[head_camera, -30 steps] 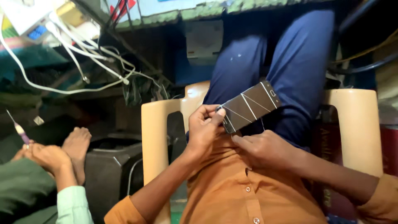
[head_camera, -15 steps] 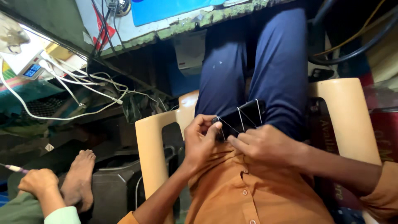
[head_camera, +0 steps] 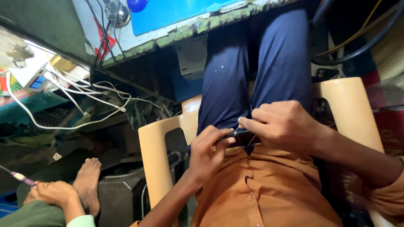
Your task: The person sits in a chair and wraps white thread around a smartphone resting on their lap, winding the thread crisscross over the phone's back and screen, pulling it taut and tying it off. They occasionally reach to the workbench for supplies while another person works at the bench.
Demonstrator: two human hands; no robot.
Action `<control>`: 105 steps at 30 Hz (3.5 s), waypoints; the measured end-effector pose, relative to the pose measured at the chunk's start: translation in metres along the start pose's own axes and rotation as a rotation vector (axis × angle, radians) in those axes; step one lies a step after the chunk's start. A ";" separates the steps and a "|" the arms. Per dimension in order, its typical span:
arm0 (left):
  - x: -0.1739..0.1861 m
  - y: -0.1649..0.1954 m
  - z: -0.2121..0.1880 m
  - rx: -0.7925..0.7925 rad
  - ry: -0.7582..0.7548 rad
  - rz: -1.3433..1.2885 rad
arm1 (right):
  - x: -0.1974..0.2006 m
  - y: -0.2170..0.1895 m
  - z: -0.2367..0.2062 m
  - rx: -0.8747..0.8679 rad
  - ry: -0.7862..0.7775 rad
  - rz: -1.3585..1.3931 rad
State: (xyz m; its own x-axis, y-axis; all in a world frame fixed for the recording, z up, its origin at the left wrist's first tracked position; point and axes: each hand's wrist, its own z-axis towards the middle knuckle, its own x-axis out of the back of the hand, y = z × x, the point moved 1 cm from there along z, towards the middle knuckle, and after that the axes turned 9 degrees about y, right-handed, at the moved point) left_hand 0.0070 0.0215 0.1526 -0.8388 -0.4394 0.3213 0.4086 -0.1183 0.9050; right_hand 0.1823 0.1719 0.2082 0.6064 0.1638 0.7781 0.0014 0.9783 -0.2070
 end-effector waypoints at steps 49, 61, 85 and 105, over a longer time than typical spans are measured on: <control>0.035 0.106 0.015 -0.316 -0.234 0.002 | 0.060 0.013 -0.017 -0.589 0.306 0.132; 0.012 0.083 0.016 -0.152 -0.030 -0.101 | -0.017 0.042 -0.019 -0.636 0.268 0.493; -0.015 -0.017 0.028 0.421 0.140 -0.181 | 0.044 0.030 -0.017 -0.182 0.409 -0.028; -0.022 0.010 0.020 0.099 0.224 0.086 | 0.060 0.000 -0.001 0.023 0.363 -0.074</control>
State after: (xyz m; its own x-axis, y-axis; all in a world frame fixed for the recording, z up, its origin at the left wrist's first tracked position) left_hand 0.0228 0.0479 0.1601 -0.6977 -0.6314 0.3386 0.4287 0.0108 0.9034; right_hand 0.2200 0.1815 0.2544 0.8477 0.0409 0.5289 0.0407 0.9891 -0.1416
